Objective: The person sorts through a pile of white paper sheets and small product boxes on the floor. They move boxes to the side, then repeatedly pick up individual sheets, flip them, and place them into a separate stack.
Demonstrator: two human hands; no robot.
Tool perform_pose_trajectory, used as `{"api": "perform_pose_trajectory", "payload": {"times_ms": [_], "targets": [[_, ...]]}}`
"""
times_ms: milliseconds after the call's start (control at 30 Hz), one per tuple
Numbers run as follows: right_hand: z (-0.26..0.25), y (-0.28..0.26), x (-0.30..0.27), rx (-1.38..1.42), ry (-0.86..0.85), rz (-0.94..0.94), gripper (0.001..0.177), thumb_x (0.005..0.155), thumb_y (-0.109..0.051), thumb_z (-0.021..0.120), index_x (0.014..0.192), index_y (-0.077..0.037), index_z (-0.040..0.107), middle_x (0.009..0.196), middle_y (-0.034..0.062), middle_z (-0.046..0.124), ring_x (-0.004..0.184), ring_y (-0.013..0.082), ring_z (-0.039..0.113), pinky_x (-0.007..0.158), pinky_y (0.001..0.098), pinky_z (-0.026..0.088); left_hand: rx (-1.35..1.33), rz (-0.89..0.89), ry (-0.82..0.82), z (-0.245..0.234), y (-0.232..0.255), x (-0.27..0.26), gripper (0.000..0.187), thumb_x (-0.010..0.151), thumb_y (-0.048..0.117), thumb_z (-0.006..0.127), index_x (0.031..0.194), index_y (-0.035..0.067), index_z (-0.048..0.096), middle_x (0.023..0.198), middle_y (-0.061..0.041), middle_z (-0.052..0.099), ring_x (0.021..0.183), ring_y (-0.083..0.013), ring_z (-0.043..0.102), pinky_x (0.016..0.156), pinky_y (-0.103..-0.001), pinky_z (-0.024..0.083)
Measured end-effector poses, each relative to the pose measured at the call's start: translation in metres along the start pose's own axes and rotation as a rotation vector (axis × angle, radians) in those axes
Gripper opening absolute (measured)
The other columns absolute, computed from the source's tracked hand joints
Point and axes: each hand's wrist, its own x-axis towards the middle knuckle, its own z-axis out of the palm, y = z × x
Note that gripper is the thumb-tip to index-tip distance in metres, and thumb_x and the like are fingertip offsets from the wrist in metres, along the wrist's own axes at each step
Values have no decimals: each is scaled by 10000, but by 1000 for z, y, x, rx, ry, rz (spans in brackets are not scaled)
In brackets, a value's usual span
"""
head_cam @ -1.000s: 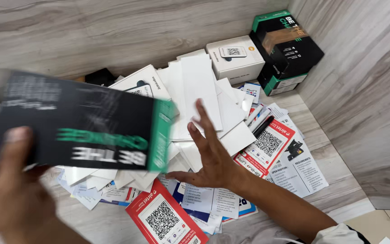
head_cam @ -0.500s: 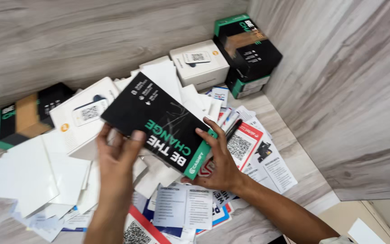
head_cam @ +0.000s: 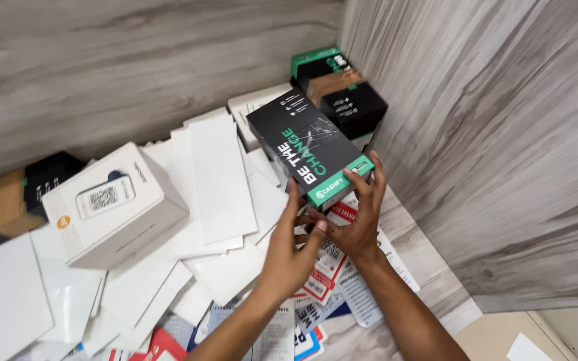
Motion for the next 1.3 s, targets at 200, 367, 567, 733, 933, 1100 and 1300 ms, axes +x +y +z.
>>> {"api": "perform_pose_trajectory", "payload": {"times_ms": [200,367,567,733,933,1100,1300], "targets": [[-6,25,13,-141,87,-4,1058,852,-321,872,1659,-179,202,1716,241,-40,1599,499,139,1235,608,406,44,98,1,23,0,41,743,1041,217,529,1637,84,107,1325,-196,607,1147,-255,668,865,-366,630],[-11,48,22,-13,2,118,1022,964,-227,759,1672,-95,35,1712,289,-164,1614,521,-6,1190,570,422,183,77,45,42,0,89,722,1009,255,537,1623,79,198,1266,-204,627,1022,-268,708,863,-390,579],[-13,54,23,-142,-58,113,956,912,-71,714,1655,-55,112,1724,274,-1,1609,473,46,1263,589,278,473,103,118,44,1,135,670,969,308,569,1576,82,397,1310,-213,585,1073,-365,658,916,-447,531],[-13,57,27,-129,-69,172,941,863,2,708,1643,-46,184,1721,278,56,1606,447,65,1278,572,239,636,282,184,46,-1,151,718,885,356,692,1480,10,490,1400,-204,575,1255,-365,574,1030,-470,452],[-2,72,40,-105,-106,153,912,865,13,668,1644,-47,199,1730,275,61,1614,438,112,1290,554,273,760,295,211,51,-12,172,721,913,364,674,1464,-55,473,1423,-235,555,1231,-354,581,1021,-513,407],[13,82,60,-221,-179,182,909,873,-68,747,1611,-18,220,1709,286,58,1566,483,162,1244,578,265,897,316,220,43,-21,200,681,973,323,616,1472,-103,434,1419,-255,546,1218,-376,580,979,-522,416],[10,73,69,-179,-209,200,994,807,-104,783,1601,-1,194,1672,324,44,1526,518,164,1208,583,263,905,200,101,36,-13,200,721,942,320,650,1484,-90,407,1474,-264,501,1176,-376,591,1003,-537,405]]}}
